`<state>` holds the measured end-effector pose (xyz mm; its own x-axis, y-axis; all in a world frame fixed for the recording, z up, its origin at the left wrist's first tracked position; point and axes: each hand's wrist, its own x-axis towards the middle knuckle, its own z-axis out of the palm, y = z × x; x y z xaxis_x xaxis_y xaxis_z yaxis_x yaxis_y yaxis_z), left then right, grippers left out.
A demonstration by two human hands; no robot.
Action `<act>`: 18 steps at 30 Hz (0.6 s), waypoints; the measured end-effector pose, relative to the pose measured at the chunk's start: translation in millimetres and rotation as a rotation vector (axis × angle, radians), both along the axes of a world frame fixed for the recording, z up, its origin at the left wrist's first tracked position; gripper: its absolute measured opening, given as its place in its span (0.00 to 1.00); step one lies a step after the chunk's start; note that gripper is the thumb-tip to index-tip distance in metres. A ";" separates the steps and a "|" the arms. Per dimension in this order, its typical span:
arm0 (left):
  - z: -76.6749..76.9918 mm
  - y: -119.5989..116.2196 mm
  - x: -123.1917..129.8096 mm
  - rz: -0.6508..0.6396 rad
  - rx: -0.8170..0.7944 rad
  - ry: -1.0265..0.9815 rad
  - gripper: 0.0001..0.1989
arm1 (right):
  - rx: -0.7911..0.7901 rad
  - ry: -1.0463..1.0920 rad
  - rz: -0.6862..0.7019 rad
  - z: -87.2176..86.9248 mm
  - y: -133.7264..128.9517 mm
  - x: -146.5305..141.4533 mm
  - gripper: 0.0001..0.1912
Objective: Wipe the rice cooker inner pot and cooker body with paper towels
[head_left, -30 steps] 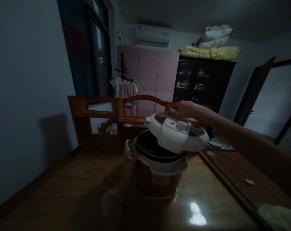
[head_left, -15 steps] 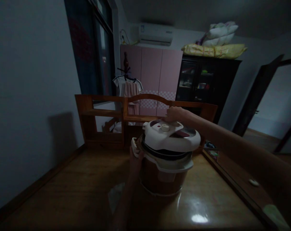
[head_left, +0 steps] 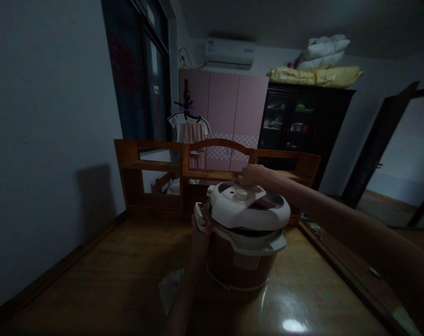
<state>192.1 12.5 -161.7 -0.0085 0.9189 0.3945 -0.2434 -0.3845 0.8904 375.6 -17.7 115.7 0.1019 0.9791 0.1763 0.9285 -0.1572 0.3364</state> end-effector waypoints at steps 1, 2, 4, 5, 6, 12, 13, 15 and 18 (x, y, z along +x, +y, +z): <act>0.6 -0.7 0.4 0.005 -0.009 -0.006 0.40 | -0.003 0.001 0.003 -0.8 0.6 -1.0 0.34; 1.6 -1.5 0.8 0.004 -0.014 -0.011 0.40 | -0.005 0.001 0.007 -1.5 1.0 -2.0 0.34; 4.1 -2.9 1.5 -0.011 -0.013 -0.017 0.42 | -0.010 0.001 0.022 -3.0 1.3 -3.9 0.34; 5.1 -3.3 1.7 -0.017 -0.012 -0.020 0.43 | -0.012 0.000 0.031 -3.8 1.1 -4.8 0.34; 5.8 -3.5 1.8 -0.016 -0.020 -0.022 0.43 | -0.013 -0.002 0.042 -4.7 0.9 -5.6 0.33; 0.3 0.2 3.0 0.009 -0.071 -0.019 0.42 | -0.007 -0.003 0.068 -9.8 0.6 -6.6 0.31; -1.3 1.4 3.3 0.009 -0.057 -0.018 0.42 | -0.004 -0.003 0.067 -10.3 0.5 -6.2 0.31; -4.2 4.1 3.8 0.024 -0.045 -0.009 0.42 | -0.002 -0.001 0.069 -11.1 -0.5 -5.7 0.30; -5.8 7.0 4.2 0.052 -0.094 0.002 0.44 | -0.006 0.005 0.074 -11.3 -4.3 -6.3 0.31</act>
<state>196.4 19.6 -167.5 -0.0564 0.9502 0.3066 -0.2237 -0.3113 0.9236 369.3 -22.1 104.4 0.0303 0.9850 0.1699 0.9392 -0.0862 0.3325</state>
